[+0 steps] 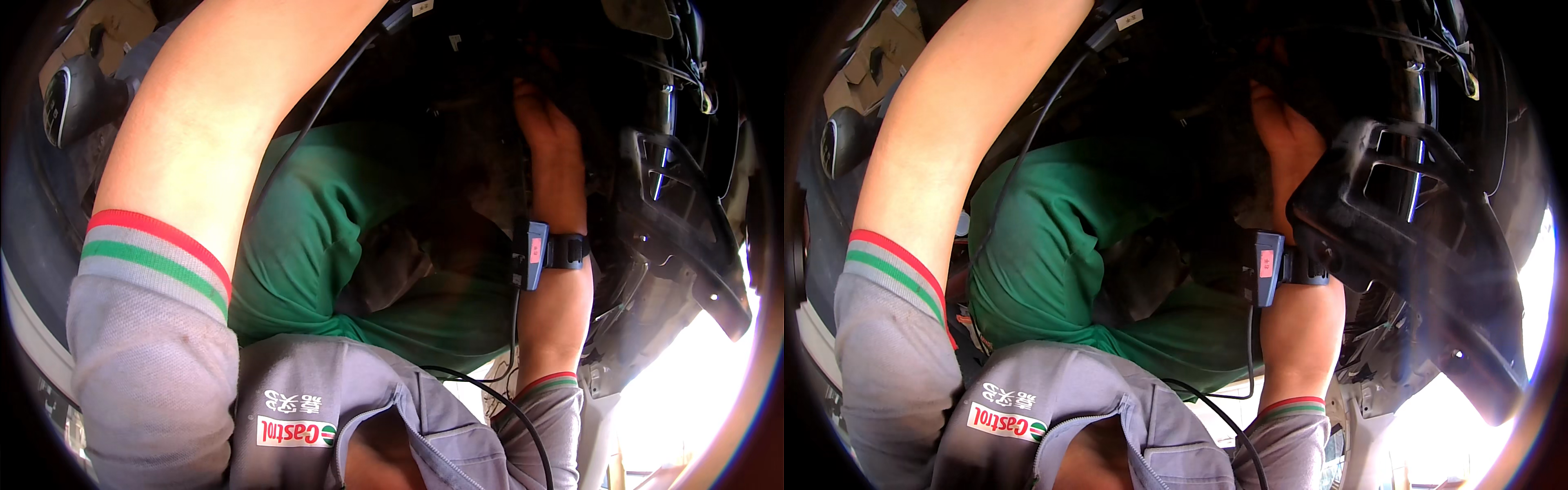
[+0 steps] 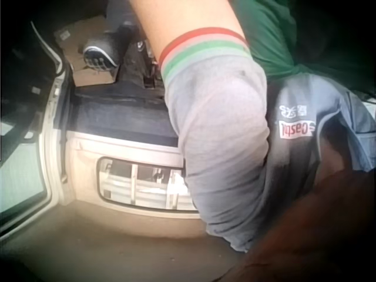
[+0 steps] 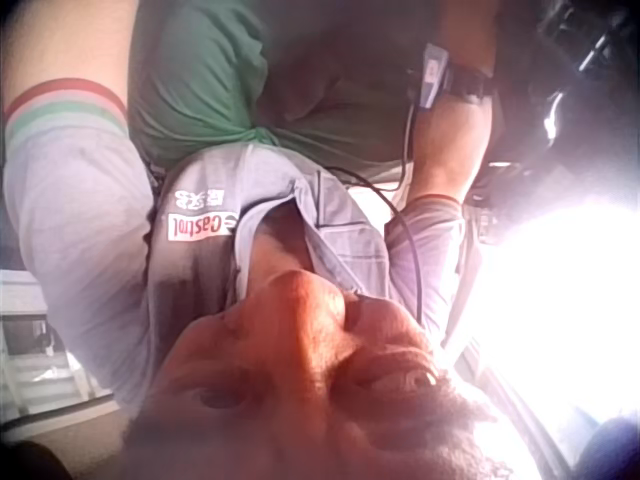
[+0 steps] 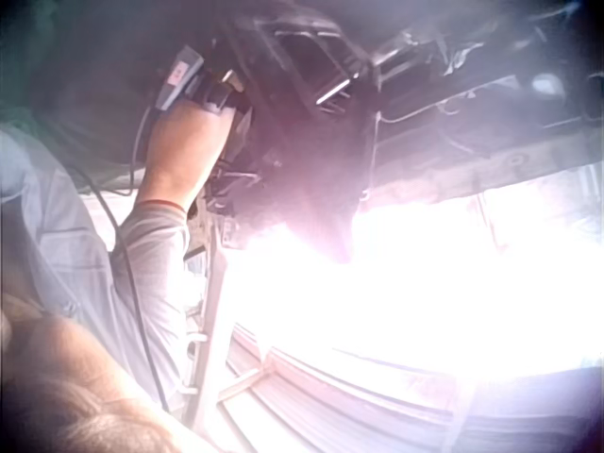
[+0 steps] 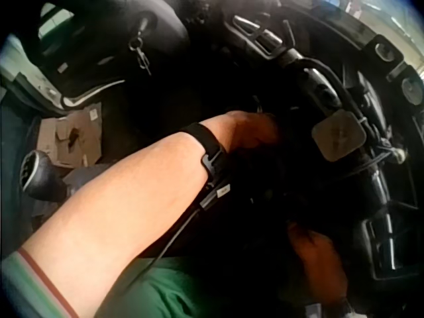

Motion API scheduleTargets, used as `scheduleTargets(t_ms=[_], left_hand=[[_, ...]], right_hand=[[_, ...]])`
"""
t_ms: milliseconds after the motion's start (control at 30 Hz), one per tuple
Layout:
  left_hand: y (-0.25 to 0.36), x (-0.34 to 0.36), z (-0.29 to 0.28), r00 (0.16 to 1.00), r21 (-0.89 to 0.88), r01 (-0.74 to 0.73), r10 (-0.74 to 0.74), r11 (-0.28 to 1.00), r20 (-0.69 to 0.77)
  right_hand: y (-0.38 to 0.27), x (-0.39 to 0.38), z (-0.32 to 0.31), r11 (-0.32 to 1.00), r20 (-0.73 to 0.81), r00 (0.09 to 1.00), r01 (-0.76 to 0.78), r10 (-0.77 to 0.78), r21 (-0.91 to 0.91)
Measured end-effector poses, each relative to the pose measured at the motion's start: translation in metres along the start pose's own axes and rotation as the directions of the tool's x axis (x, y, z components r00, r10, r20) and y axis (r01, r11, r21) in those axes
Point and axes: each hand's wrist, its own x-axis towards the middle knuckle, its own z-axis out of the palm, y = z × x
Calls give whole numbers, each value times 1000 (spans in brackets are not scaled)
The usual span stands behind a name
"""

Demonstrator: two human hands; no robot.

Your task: The person works on wiring and components inside the dashboard of a vehicle, handling wires and a small black box.

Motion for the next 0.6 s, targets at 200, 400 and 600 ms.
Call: scheduleTargets(t_ms=[200,400,600], left_hand=[[-25,22,38,933,-778,-71,-235,624,-273],[-17,26,30,912,-756,-171,-189,632,-364],[-13,28,32,797,-433,-381,52,817,-601]], right_hand=[[-7,-4,-15,968,75,997,26,-7,-251],[-11,6,-22,988,203,978,-16,47,-151],[-6,9,-14,994,127,992,7,7,-111]])
